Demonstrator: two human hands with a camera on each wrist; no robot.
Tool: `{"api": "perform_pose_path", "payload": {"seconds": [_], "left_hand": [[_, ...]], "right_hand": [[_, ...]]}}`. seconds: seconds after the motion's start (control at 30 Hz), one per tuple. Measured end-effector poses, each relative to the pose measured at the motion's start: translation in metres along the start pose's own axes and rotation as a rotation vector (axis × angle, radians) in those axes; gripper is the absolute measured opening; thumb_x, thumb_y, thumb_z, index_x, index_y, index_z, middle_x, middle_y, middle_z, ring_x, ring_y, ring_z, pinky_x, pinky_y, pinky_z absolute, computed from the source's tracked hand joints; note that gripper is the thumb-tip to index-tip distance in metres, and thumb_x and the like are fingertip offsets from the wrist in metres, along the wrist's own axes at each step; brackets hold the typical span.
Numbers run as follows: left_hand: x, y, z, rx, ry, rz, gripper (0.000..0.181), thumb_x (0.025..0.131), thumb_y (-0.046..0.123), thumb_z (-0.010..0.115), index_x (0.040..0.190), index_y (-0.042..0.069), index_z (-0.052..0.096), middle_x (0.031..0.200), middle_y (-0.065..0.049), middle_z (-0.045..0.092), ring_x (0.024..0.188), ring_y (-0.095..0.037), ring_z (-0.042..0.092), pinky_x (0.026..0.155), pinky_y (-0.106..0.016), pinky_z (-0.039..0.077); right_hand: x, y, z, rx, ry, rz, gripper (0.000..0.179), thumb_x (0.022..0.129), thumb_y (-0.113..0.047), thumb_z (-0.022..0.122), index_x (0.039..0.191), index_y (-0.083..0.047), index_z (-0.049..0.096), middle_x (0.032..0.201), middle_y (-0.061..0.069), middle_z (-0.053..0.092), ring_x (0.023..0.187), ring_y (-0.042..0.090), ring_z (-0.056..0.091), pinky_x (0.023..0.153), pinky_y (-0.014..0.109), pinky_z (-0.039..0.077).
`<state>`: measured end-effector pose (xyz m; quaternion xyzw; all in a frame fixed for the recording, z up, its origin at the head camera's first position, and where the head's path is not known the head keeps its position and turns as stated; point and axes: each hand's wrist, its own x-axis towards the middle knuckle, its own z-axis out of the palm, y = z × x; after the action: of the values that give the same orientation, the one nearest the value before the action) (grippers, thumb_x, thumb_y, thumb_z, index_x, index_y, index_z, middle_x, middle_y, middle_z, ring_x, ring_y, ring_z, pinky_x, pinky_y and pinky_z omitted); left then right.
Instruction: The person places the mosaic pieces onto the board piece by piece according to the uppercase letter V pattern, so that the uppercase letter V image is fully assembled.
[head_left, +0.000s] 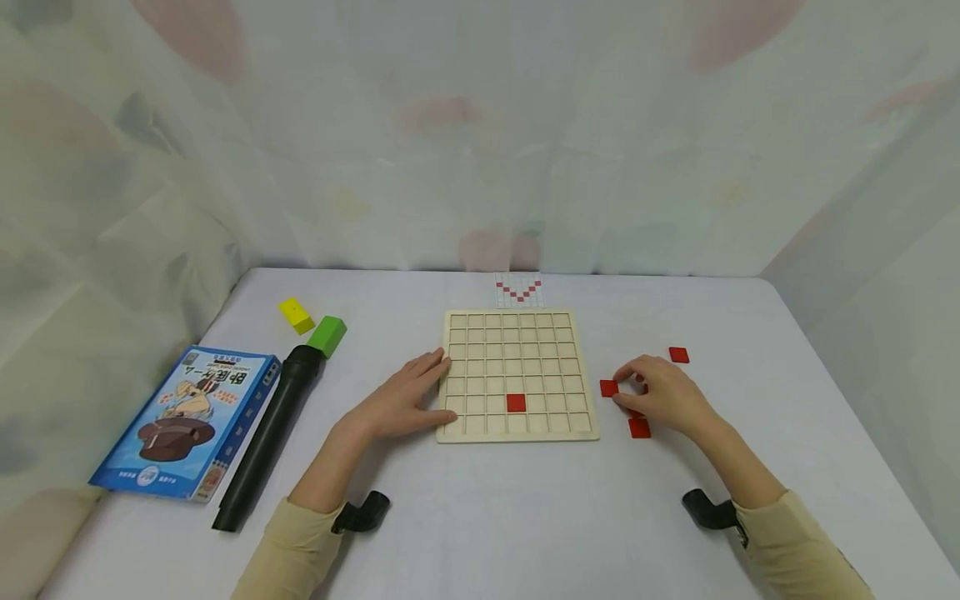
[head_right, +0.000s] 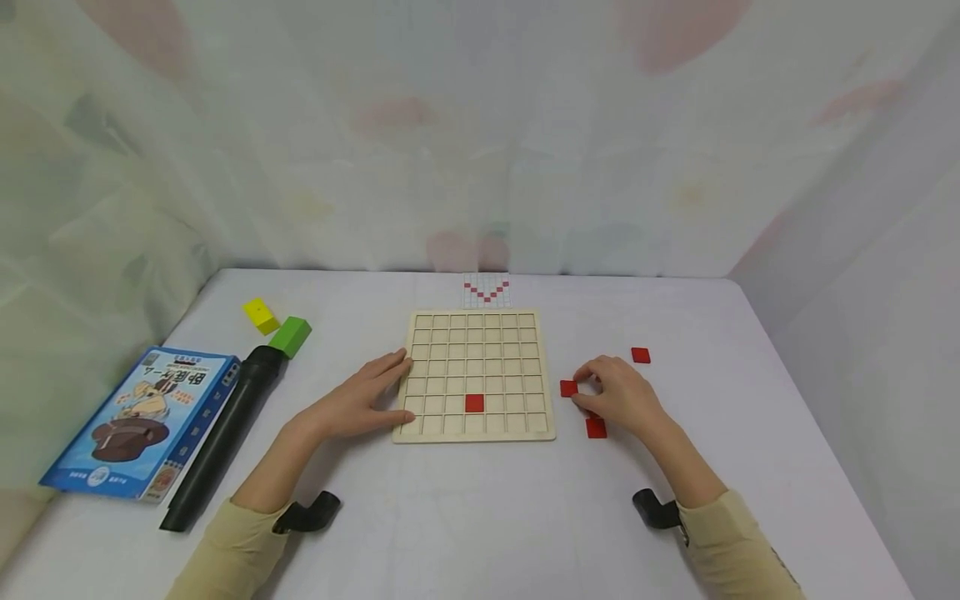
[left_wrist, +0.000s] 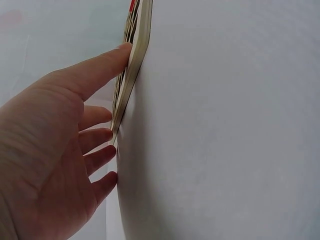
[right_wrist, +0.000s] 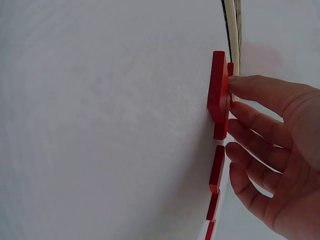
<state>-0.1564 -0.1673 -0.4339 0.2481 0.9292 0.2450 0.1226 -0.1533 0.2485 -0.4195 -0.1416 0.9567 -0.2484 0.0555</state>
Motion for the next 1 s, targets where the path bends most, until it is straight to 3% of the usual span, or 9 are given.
{"api": "perform_pose_path", "payload": {"seconds": [0.4,0.6,1.0], "left_hand": [[0.000,-0.001,-0.002,0.012,0.010,0.026,0.084,0.088,0.046,0.070,0.152,0.005,0.033,0.160,-0.014,0.020,0.145,-0.033,0.020,0.114,-0.052,0.024],[0.001,-0.001,-0.001,0.034,0.030,0.040,0.082,0.088,0.047,0.069,0.150,0.004,0.036,0.159,-0.016,0.023,0.144,-0.034,0.023,0.113,-0.051,0.025],[0.002,-0.001,0.001,0.072,0.076,0.038,0.070,0.093,0.042,0.065,0.148,0.006,0.041,0.156,-0.015,0.030,0.142,-0.035,0.029,0.111,-0.052,0.029]], "right_hand": [[0.003,-0.006,0.001,-0.013,0.041,-0.009,0.025,0.082,-0.025,0.079,0.101,-0.011,0.071,0.100,0.004,0.065,0.093,0.024,0.057,0.076,0.040,0.051],[0.012,-0.022,0.009,0.025,0.056,-0.058,0.024,0.081,-0.026,0.080,0.100,-0.013,0.072,0.101,0.003,0.066,0.095,0.024,0.057,0.080,0.041,0.050],[0.036,-0.062,0.033,0.129,-0.018,-0.108,0.024,0.080,-0.028,0.081,0.097,-0.014,0.072,0.093,-0.001,0.064,0.087,0.019,0.055,0.076,0.035,0.048]]}}
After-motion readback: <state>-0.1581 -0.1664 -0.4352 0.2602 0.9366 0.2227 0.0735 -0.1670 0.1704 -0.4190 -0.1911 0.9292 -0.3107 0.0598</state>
